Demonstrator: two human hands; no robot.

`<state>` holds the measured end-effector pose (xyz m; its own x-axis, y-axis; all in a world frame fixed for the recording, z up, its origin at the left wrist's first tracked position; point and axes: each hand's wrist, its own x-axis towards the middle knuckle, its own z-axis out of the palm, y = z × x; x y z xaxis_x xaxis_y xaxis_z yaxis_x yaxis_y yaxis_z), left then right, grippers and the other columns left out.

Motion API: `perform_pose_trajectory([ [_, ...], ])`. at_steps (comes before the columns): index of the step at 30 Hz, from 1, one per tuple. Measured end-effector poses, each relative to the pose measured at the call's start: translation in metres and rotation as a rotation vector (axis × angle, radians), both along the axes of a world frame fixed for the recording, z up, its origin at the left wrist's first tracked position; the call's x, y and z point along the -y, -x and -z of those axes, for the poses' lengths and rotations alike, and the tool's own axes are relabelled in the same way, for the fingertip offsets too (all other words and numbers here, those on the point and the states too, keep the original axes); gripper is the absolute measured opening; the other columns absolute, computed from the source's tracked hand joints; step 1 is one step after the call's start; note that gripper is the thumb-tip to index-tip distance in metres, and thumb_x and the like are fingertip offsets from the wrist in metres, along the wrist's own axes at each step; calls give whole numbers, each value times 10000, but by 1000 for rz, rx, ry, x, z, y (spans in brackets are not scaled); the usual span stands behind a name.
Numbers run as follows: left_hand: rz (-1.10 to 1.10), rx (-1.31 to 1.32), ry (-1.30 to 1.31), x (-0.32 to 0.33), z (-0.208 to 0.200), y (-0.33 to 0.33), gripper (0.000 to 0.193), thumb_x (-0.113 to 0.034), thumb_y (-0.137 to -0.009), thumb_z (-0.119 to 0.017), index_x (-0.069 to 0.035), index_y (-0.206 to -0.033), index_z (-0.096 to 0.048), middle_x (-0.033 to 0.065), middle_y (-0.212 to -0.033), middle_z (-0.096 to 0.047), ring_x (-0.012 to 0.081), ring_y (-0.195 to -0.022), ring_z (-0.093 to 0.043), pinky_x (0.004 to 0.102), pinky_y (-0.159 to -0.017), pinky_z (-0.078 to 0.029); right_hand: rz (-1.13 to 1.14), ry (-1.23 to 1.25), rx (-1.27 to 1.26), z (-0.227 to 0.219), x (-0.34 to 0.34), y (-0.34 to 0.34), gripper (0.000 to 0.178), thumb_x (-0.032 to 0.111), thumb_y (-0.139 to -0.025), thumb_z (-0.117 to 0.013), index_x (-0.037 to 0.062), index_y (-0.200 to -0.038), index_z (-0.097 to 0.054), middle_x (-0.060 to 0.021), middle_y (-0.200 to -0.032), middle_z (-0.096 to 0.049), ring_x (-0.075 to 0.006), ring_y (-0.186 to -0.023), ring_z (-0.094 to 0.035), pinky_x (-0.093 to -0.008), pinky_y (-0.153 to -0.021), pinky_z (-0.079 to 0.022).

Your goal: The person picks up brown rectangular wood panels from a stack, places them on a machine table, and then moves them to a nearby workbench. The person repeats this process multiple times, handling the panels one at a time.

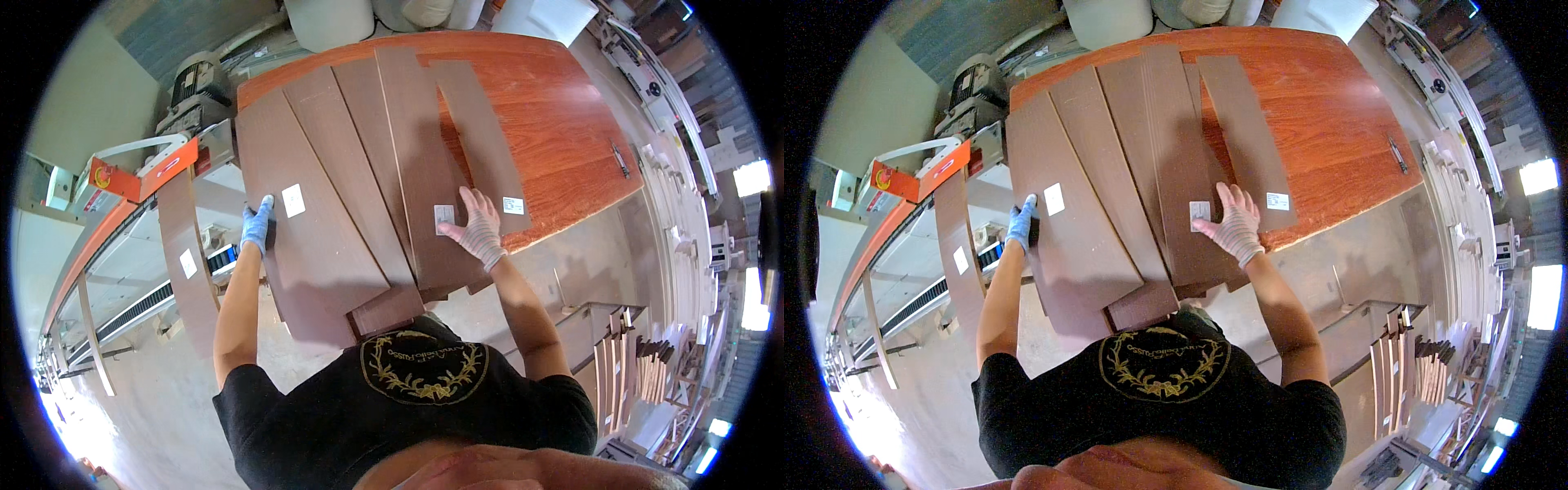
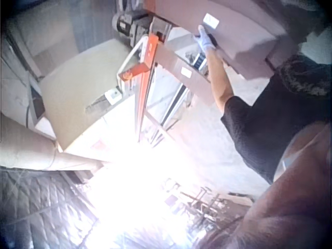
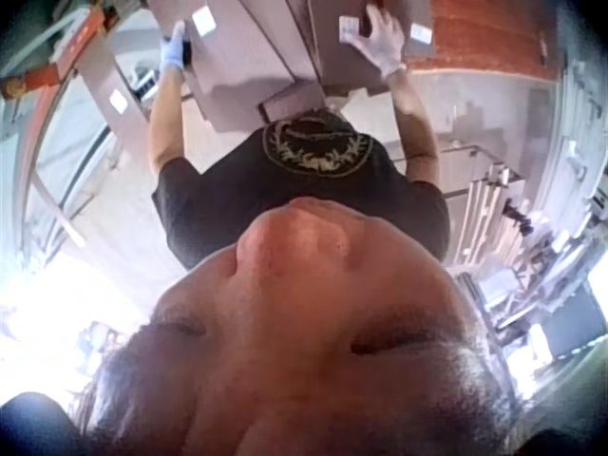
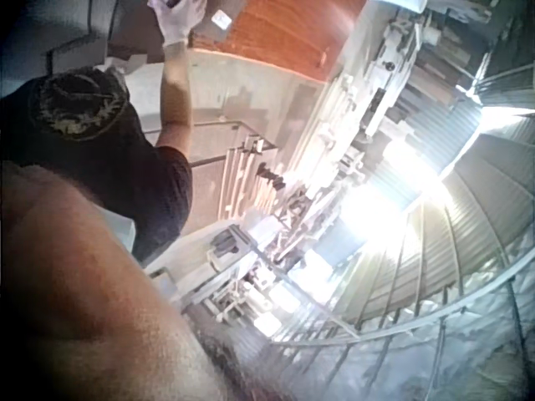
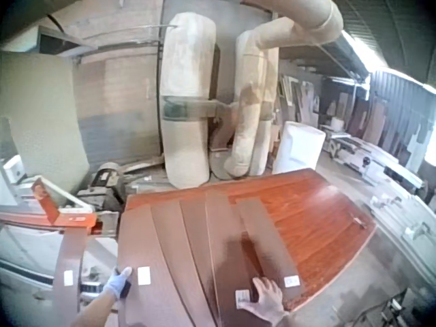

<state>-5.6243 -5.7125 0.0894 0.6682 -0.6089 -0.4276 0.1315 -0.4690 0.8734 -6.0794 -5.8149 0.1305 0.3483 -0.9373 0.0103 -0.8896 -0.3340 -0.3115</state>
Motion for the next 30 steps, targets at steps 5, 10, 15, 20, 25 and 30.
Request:
perform_pose_trajectory([
  [5,-83,-38,31,6,-25,34,631,-303,-713,-749,-42,-1162,-392,102,-1038,-548,207,-872,-554,328,-726,-478,40,-195,180,9,13,6,957,605,-603,-671,151,-1360,-299,-191,-1400,-267,-380,-1256,-302,-460,-1012,-298],
  [10,-89,-109,116,24,-52,109,621,-210,-710,-755,-64,-1151,-342,97,-995,-554,187,-840,-559,338,-704,-496,-19,-257,334,16,78,56,1108,655,-579,-674,-18,-1351,-254,-236,-1346,-348,-334,-1267,-323,-411,-1047,-267],
  [15,98,-5,111,65,-18,161,896,-256,-644,-799,30,-1295,-254,160,-1218,-479,221,-1076,-495,317,-904,-423,104,-797,767,4,143,126,1064,482,-662,-725,-74,-1365,-153,-225,-1338,-362,-266,-1252,-354,-361,-1043,-264],
  [20,172,53,46,116,5,210,1092,-314,-615,-809,24,-1383,-110,186,-1321,-394,245,-1164,-453,319,-956,-391,286,-773,720,-17,166,182,1060,491,-646,-728,-55,-1367,-175,-191,-1334,-375,-265,-1245,-348,-363,-1031,-274],
  [25,212,-60,190,153,-5,270,1067,-253,-643,-792,-10,-1396,-76,178,-1341,-368,254,-1163,-450,335,-945,-404,193,-830,752,-41,194,246,788,354,-697,-725,-36,-1272,-351,-129,-1143,-527,-218,-1049,-523,-347,-886,-433],
  [30,144,-342,439,154,-29,291,985,-92,-720,-720,-75,-1410,-17,143,-1353,-344,254,-1157,-436,376,-941,-401,56,-698,656,-78,172,230,781,287,-667,-765,-54,-1251,-376,-160,-1171,-528,-217,-1128,-476,-336,-967,-367],
])
